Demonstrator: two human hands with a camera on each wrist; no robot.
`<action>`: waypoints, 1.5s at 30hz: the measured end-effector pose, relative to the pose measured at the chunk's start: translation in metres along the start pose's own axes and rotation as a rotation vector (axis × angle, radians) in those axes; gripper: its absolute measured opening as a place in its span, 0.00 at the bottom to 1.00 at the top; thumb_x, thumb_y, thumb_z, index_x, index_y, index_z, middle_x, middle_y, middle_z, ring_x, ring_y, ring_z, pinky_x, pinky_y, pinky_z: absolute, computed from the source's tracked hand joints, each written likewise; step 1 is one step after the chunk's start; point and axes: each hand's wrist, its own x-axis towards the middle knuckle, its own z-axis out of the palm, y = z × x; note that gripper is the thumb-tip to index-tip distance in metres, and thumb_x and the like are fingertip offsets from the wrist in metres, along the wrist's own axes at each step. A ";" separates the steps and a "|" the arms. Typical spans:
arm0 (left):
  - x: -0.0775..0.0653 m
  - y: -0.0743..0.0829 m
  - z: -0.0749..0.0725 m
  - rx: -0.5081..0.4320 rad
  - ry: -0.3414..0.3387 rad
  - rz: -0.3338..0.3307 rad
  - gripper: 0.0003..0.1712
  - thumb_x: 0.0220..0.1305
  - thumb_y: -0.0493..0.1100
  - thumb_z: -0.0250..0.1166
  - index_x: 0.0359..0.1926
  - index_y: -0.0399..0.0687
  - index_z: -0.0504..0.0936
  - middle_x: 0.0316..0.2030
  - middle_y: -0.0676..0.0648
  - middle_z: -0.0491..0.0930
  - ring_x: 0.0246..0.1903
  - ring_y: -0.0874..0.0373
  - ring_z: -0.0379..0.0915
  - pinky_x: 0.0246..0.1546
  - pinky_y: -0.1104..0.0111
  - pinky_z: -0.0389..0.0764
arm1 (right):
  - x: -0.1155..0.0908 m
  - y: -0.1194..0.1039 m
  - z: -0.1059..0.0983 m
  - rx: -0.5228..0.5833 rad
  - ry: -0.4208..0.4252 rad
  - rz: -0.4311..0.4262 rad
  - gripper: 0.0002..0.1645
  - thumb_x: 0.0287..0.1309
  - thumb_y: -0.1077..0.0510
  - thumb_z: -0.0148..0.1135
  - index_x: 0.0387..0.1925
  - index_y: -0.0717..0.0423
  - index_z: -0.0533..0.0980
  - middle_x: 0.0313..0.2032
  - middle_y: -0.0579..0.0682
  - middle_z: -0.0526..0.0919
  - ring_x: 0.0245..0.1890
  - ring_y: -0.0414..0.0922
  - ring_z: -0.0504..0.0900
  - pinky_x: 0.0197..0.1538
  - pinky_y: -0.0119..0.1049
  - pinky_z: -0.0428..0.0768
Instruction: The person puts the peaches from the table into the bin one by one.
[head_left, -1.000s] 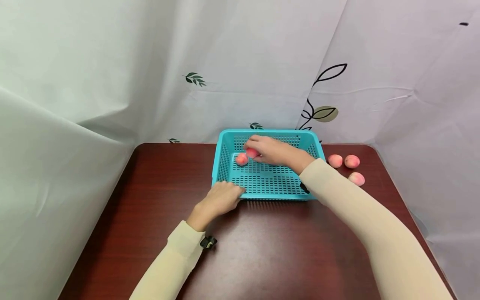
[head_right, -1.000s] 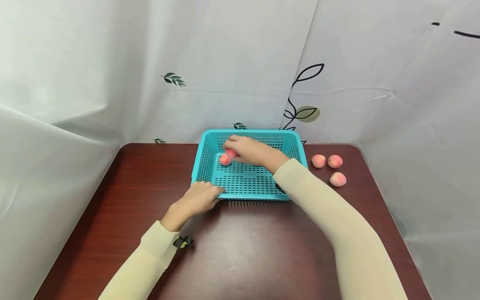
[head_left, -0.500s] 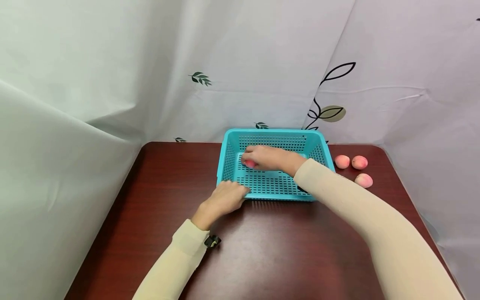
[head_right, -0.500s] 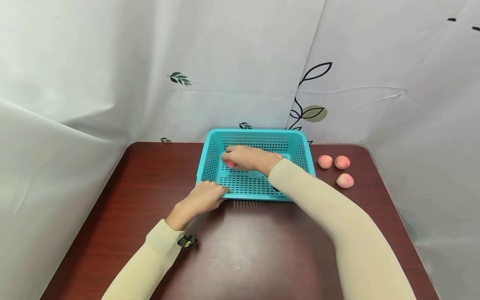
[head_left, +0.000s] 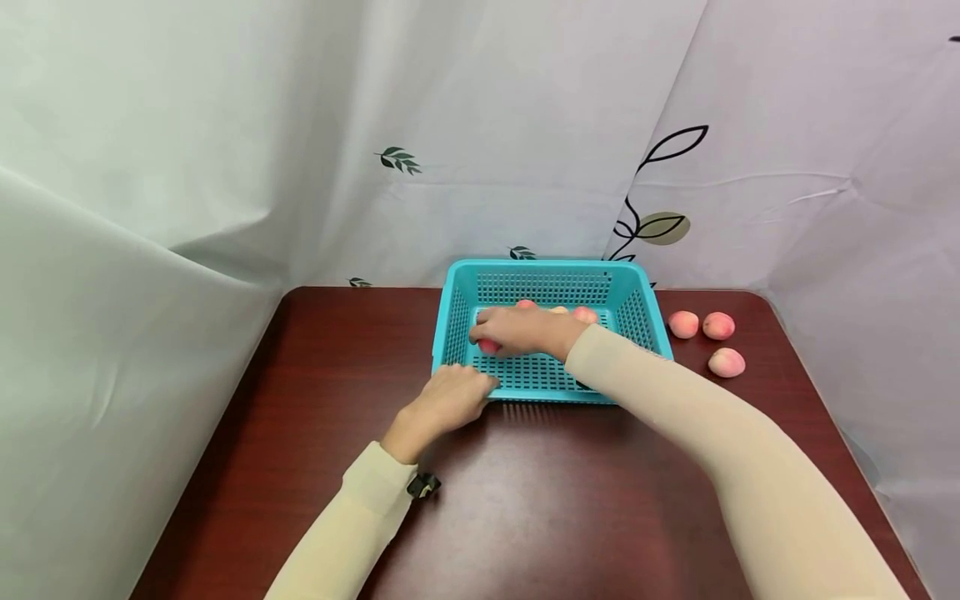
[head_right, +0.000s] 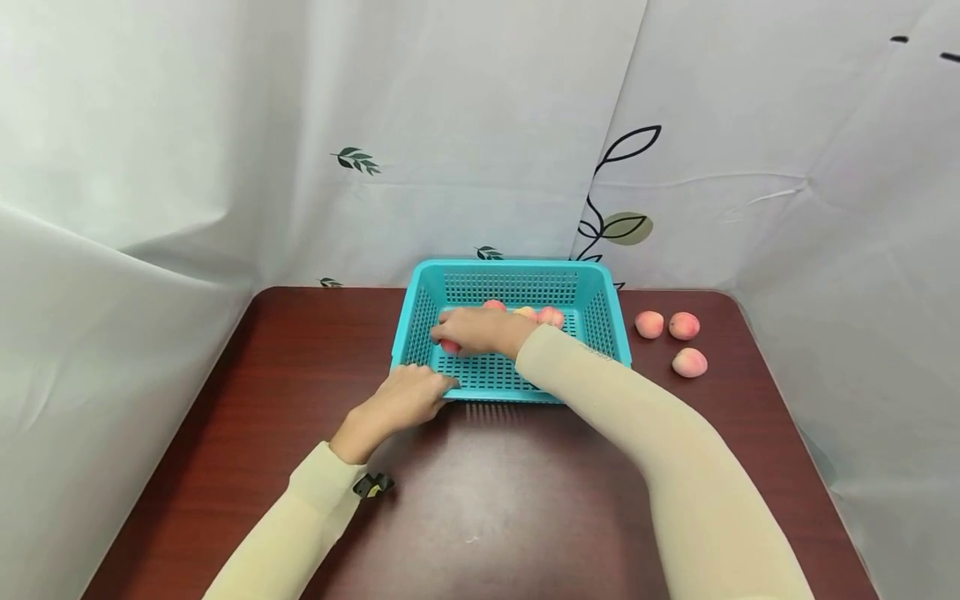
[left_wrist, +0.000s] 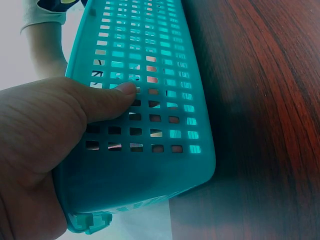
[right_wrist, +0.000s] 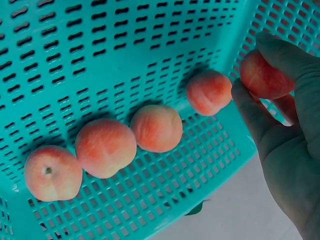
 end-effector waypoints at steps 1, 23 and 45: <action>-0.001 -0.001 0.000 0.001 0.000 -0.001 0.26 0.71 0.34 0.62 0.17 0.56 0.64 0.13 0.56 0.55 0.15 0.63 0.49 0.18 0.69 0.49 | 0.003 -0.001 0.000 -0.013 -0.013 -0.003 0.13 0.67 0.60 0.64 0.52 0.48 0.78 0.47 0.46 0.79 0.46 0.43 0.76 0.49 0.34 0.77; -0.003 0.001 0.000 0.033 0.011 0.010 0.22 0.71 0.36 0.63 0.18 0.54 0.69 0.13 0.54 0.60 0.14 0.63 0.55 0.17 0.69 0.53 | 0.025 -0.003 0.022 -0.048 -0.129 -0.011 0.19 0.67 0.62 0.62 0.57 0.46 0.77 0.49 0.48 0.79 0.43 0.44 0.78 0.44 0.36 0.79; -0.002 0.002 0.001 0.036 0.018 0.011 0.23 0.70 0.36 0.64 0.18 0.55 0.67 0.13 0.56 0.57 0.14 0.63 0.52 0.16 0.70 0.53 | 0.024 -0.008 0.027 -0.153 -0.185 0.011 0.25 0.65 0.63 0.63 0.60 0.41 0.76 0.51 0.47 0.77 0.41 0.42 0.79 0.42 0.34 0.80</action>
